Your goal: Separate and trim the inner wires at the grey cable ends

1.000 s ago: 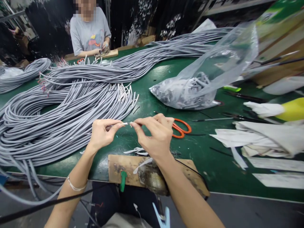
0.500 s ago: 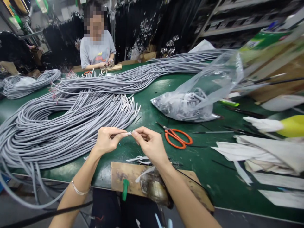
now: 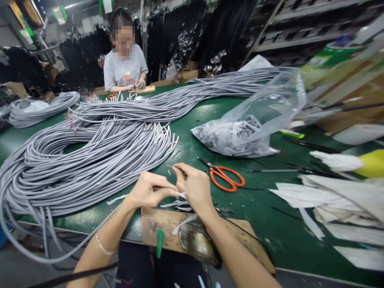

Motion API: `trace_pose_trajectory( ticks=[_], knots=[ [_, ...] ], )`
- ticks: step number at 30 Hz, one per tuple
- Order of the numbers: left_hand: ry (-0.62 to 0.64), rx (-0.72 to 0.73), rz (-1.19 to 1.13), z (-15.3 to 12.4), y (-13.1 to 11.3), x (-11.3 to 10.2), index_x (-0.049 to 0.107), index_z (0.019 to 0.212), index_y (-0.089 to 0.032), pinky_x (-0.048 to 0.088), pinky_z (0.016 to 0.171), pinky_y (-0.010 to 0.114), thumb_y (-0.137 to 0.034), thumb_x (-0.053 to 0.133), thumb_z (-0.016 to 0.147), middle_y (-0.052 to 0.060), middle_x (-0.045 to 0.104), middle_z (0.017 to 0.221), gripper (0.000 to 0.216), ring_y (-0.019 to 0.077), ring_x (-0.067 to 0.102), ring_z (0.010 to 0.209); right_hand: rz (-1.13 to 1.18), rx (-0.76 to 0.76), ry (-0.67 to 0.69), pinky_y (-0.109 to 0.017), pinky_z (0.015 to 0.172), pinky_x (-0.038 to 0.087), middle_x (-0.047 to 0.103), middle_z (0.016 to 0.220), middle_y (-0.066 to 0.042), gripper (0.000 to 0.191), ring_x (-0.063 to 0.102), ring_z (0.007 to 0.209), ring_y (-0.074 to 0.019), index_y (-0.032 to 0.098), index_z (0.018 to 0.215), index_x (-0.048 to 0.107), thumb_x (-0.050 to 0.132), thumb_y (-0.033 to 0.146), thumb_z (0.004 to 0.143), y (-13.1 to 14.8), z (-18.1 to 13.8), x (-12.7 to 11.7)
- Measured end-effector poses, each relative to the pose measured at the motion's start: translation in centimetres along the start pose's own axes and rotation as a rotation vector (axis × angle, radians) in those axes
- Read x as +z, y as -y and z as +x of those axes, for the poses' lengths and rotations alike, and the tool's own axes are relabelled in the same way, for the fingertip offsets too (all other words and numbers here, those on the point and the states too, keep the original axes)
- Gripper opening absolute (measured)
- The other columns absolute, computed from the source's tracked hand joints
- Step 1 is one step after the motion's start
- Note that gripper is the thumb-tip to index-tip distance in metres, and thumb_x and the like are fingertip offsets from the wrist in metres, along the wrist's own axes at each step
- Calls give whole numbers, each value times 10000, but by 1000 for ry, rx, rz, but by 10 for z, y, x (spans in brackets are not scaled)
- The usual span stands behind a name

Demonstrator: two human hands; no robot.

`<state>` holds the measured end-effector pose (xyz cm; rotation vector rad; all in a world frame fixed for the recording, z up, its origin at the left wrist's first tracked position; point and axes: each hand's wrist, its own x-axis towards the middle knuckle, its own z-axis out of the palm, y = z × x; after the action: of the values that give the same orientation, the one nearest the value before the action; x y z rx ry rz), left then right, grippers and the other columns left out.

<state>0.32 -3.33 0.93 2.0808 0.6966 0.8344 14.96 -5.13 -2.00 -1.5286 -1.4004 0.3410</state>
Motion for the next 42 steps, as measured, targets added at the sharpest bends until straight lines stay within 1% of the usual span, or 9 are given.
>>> trace_pose_trajectory(
  ticks=[3, 8, 13, 17, 20, 25, 30, 37, 42],
  knots=[
    [-61, -15, 145, 0, 2, 1, 730, 712, -150, 304, 439, 208, -383, 540, 804, 29, 608, 519, 314, 76, 406, 427, 171, 98, -11, -291, 565, 439, 652, 670, -70, 277, 570, 577, -168, 161, 749, 653, 488, 384, 759, 1, 6, -6],
    [-174, 7, 285, 0, 15, -10, 726, 739, -153, 319, 470, 202, -305, 555, 793, 33, 645, 578, 235, 80, 450, 458, 489, 266, 369, -294, 637, 470, 674, 693, -56, 271, 594, 646, -170, 159, 675, 672, 680, 415, 587, 15, 8, -16],
    [-62, -71, 306, 1, 13, -9, 726, 732, -163, 325, 492, 208, -296, 573, 775, 27, 644, 589, 206, 84, 455, 478, 549, 368, 467, -244, 504, 385, 549, 474, 14, 258, 470, 485, -101, 153, 492, 607, 748, 369, 479, 16, 9, -21],
    [119, -82, 100, 1, 8, -12, 722, 695, -142, 287, 449, 209, -362, 584, 762, 14, 584, 526, 268, 73, 382, 445, 689, 504, 723, -189, 375, 146, 359, 351, 74, 292, 236, 367, -19, 141, 420, 535, 737, 346, 468, 15, 11, -23],
    [139, -81, -40, 2, 6, -16, 704, 654, -123, 280, 437, 212, -464, 559, 764, 17, 562, 515, 386, 72, 363, 444, 851, 594, 847, -187, 362, 57, 342, 330, 81, 291, 179, 329, 1, 137, 439, 533, 730, 348, 471, 13, 9, -18],
    [110, -92, -150, 1, 4, -17, 648, 620, -110, 270, 433, 221, -606, 485, 752, 19, 537, 514, 538, 78, 355, 453, 1061, 655, 882, -179, 320, 40, 454, 340, 44, 290, 149, 273, 20, 125, 484, 571, 746, 355, 500, 10, 5, -9],
    [41, -111, -170, 2, 5, -14, 574, 598, -123, 269, 457, 227, -598, 442, 782, -6, 474, 510, 526, 78, 328, 464, 1201, 634, 861, -160, 292, 48, 523, 377, 24, 266, 113, 270, 28, 125, 527, 593, 746, 341, 559, 13, 3, -7],
    [-81, -115, -85, 2, 6, -1, 502, 692, -152, 312, 517, 216, -468, 345, 874, -24, 445, 591, 398, 84, 358, 521, 1217, 582, 537, -152, 303, 60, 529, 419, 46, 244, 142, 277, 33, 134, 557, 595, 747, 325, 562, 15, 7, -3],
    [-174, -111, -45, 1, 7, 10, 499, 754, -151, 275, 475, 205, -380, 371, 873, -52, 393, 546, 288, 71, 318, 465, 1154, 649, 454, -149, 302, 67, 460, 391, 81, 340, 141, 279, 31, 147, 529, 537, 782, 379, 484, 19, 6, 1]
  ],
)
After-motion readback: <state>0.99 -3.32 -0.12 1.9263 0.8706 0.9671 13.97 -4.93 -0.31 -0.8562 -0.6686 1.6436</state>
